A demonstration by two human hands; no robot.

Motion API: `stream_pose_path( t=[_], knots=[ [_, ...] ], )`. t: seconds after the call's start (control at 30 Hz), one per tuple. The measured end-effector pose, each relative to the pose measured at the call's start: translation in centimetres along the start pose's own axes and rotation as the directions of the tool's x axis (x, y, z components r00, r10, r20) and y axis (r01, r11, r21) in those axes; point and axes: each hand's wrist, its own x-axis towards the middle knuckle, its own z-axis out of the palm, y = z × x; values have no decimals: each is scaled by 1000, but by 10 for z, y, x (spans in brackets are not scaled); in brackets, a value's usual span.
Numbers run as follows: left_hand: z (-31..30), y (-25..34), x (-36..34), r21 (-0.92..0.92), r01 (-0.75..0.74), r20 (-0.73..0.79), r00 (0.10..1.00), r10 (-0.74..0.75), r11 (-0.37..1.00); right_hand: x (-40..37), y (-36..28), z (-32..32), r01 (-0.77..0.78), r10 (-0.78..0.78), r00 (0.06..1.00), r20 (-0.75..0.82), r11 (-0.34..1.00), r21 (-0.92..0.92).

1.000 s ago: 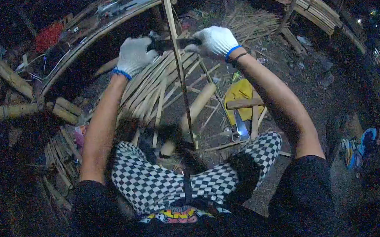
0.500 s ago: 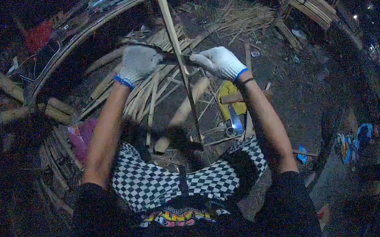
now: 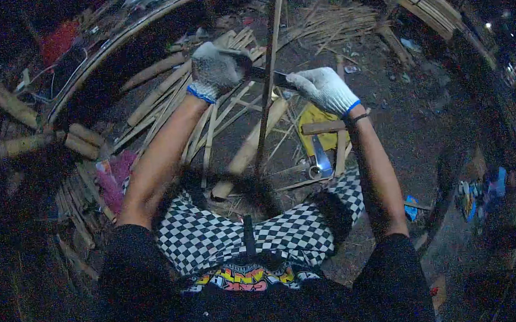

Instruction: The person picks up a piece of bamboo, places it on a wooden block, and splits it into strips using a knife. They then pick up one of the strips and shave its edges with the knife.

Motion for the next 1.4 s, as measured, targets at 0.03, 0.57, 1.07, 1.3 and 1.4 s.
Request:
stream_pose_path(
  t=[0.03, 0.57, 1.07, 1.3, 1.4],
  knots=[
    [7, -1, 5, -130, 4, -74, 997, -14, 991, -7, -7, -9, -24, 24, 1000, -5, 1000, -13],
    [16, -21, 14, -183, -128, -277, 958, 74, 975, -15, -42, -35, -109, 108, 993, -47, 994, -18],
    [62, 54, -122, -872, 372, 466, 430, -773, -319, 35, 21, 74, -251, 230, 966, -121, 946, -204],
    [149, 144, -157, -541, 748, 330, 609, -721, 384, 46, -11, 98, -353, 305, 928, -215, 905, -238],
    [142, 139, -156, -636, 758, 537, 571, -621, 147, 37, -15, 100, -347, 288, 925, -246, 905, -245]
  ],
)
